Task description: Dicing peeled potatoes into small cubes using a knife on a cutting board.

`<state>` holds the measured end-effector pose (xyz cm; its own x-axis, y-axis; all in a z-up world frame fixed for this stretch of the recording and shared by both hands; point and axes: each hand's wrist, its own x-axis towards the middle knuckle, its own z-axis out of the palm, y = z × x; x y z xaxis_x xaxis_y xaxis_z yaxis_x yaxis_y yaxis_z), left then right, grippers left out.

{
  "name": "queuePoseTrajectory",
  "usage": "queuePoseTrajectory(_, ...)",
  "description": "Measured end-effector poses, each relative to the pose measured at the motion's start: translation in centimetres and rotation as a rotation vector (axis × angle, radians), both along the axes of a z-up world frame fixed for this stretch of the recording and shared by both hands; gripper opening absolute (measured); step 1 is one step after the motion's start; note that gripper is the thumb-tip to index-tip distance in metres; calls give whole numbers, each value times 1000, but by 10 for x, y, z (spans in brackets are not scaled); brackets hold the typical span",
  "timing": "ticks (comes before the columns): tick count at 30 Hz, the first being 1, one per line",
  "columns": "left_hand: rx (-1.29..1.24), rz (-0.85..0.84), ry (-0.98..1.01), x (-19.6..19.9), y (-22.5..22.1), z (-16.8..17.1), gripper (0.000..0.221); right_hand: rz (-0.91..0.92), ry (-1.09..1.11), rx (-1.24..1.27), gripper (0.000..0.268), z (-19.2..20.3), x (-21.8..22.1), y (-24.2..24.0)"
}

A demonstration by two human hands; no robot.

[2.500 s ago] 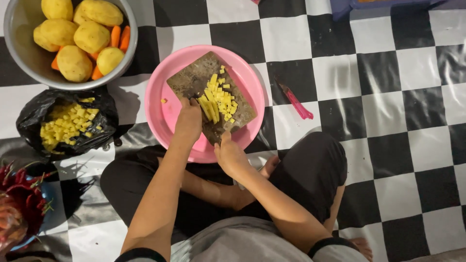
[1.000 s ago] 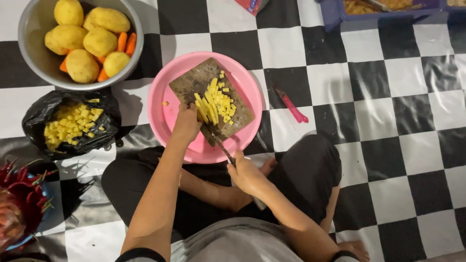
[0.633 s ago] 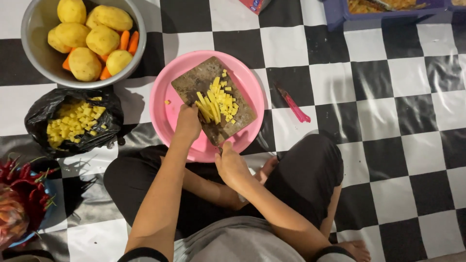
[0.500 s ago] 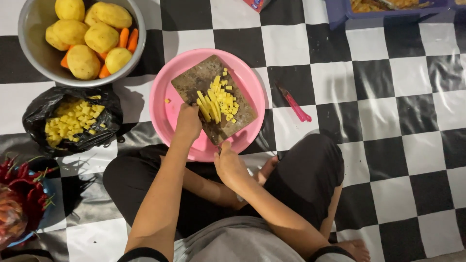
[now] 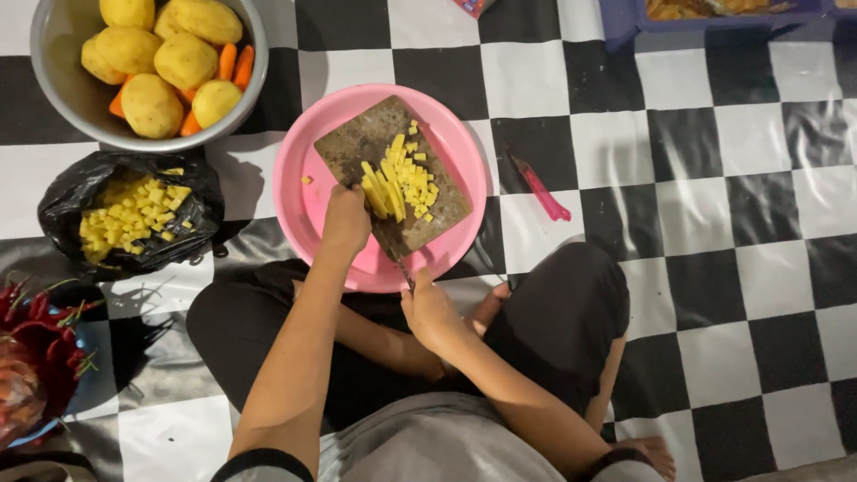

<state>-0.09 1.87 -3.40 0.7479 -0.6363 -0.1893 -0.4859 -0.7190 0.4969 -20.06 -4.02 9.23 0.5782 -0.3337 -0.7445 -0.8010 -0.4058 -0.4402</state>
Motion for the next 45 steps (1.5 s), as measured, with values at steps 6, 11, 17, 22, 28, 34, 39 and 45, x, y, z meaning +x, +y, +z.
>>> queuePoseTrajectory(6, 14, 44, 92, 9, -2, -21, 56, -39, -131, 73, 35, 28, -31, -16)
queuePoseTrajectory(11, -14, 145, 70, 4, -8, 19, 49, -41, -157, 45, 35, 20, -47, -32)
queuePoseTrajectory(17, -25, 113, -123, 0, -35, 62, 49, -103, -103, -39, 33, 6, -48, -51)
queuePoseTrajectory(22, 31, 60, 9, -11, -46, 53, 53, -142, -54, -41, 30, 31, -40, -60)
queuePoseTrajectory(28, -8, -1, -142, -10, -52, 71, 56, -112, -55, -8, 30, 22, -44, -65)
queuePoseTrajectory(34, 27, -119, -273, -5, -52, 61, 38, -105, -3, 31, 32, 18, -42, -63)
queuePoseTrajectory(39, -164, -12, -317, -21, -45, 77, 45, -63, 22, 3, 35, -25, -45, -63)
queuePoseTrajectory(45, 34, 341, -392, -42, -36, 13, 79, -118, -45, 99, 30, -6, -47, -65)
